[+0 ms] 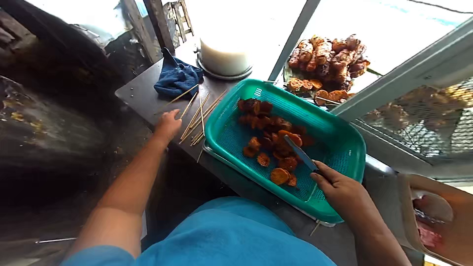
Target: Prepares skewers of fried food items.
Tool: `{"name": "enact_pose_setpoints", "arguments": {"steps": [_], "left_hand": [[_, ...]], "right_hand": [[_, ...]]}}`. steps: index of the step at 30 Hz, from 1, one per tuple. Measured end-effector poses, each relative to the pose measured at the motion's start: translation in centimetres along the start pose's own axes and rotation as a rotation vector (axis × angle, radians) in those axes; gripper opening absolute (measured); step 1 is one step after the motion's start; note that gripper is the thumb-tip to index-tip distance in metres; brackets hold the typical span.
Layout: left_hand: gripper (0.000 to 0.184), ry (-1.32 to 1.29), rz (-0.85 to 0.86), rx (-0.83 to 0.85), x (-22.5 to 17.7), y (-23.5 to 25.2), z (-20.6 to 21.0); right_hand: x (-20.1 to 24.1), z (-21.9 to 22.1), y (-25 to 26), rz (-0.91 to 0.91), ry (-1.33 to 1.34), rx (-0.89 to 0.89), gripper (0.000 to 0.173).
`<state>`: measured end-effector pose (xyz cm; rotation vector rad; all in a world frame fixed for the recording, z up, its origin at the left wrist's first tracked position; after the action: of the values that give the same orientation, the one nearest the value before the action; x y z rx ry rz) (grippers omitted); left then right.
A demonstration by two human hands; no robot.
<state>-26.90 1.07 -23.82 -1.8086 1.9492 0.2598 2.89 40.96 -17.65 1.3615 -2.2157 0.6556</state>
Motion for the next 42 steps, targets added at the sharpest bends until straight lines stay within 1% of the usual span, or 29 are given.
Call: {"name": "enact_pose_setpoints", "arguments": {"steps": [2,4,5,8,12,14,15,16,18,19,20,22,24,28,34,37,40,42], "left_hand": [[0.044,0.076,0.069,-0.053,-1.1,0.7,0.5],[0.042,0.129,0.144,0.039,-2.7,0.6,2.3],[0.042,0.185,0.176,0.083,-3.2,0.6,3.5],[0.045,0.364,0.246,0.077,-3.3,0.8,5.4],[0.044,0.439,0.264,0.024,-2.4,1.8,4.2],[0.044,0.420,0.291,0.007,-2.4,2.2,3.2],[0.042,0.382,0.360,0.001,-2.7,2.1,3.0],[0.040,0.334,0.465,0.020,-3.3,1.7,3.1],[0.035,0.265,0.674,0.116,-4.3,0.3,4.6],[0.033,0.272,0.724,0.160,-4.4,-0.4,5.4],[0.032,0.294,0.733,0.192,-4.0,-0.6,6.0],[0.032,0.291,0.701,0.184,-2.9,0.0,6.0],[0.032,0.270,0.661,0.174,-2.0,0.9,5.3],[0.035,0.253,0.600,0.187,-1.3,2.4,4.5],[0.040,0.243,0.367,0.208,-0.4,3.4,3.1],[0.042,0.235,0.290,0.218,-0.5,3.3,2.5],[0.041,0.236,0.231,0.153,-0.9,2.8,2.1],[0.039,0.249,0.268,0.041,-2.1,1.9,1.9]], "right_hand": [[0.6,0.7,0.9,0.046,-0.190,0.086,0.038],[0.6,1.6,1.4,0.104,-0.359,0.176,0.039],[0.5,1.9,1.5,0.122,-0.419,0.204,0.038],[0.3,2.1,1.5,0.148,-0.481,0.217,0.038],[-0.6,1.9,1.3,0.168,-0.529,0.266,0.034],[-0.6,1.9,1.3,0.157,-0.545,0.273,0.032],[-0.5,1.9,1.3,0.157,-0.549,0.277,0.032],[-0.3,2.0,1.3,0.164,-0.550,0.281,0.032],[-0.4,2.2,1.2,0.189,-0.537,0.282,0.034],[-0.5,2.3,1.0,0.202,-0.515,0.278,0.035],[-0.9,2.4,0.9,0.217,-0.479,0.274,0.034],[-1.9,2.5,0.5,0.245,-0.398,0.261,0.034],[-2.9,2.4,0.1,0.231,-0.343,0.218,0.032],[-3.3,2.1,0.1,0.245,-0.312,0.198,0.031],[-4.3,1.2,-0.1,0.316,-0.293,0.248,0.034],[-5.4,0.7,-0.3,0.313,-0.271,0.276,0.036],[-6.1,0.5,-0.3,0.291,-0.262,0.287,0.036],[-6.0,0.7,-0.2,0.256,-0.288,0.288,0.036]]}}
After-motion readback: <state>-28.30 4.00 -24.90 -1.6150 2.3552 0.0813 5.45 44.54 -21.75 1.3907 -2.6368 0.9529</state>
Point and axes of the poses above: each hand's wrist, its own y-axis towards the middle knuckle, its own z-axis out of the palm, x = y × z, the point moved 7 cm from there along y, towards the middle knuckle, and after that the axes turned 10 degrees about y, right-handed, at the moved point
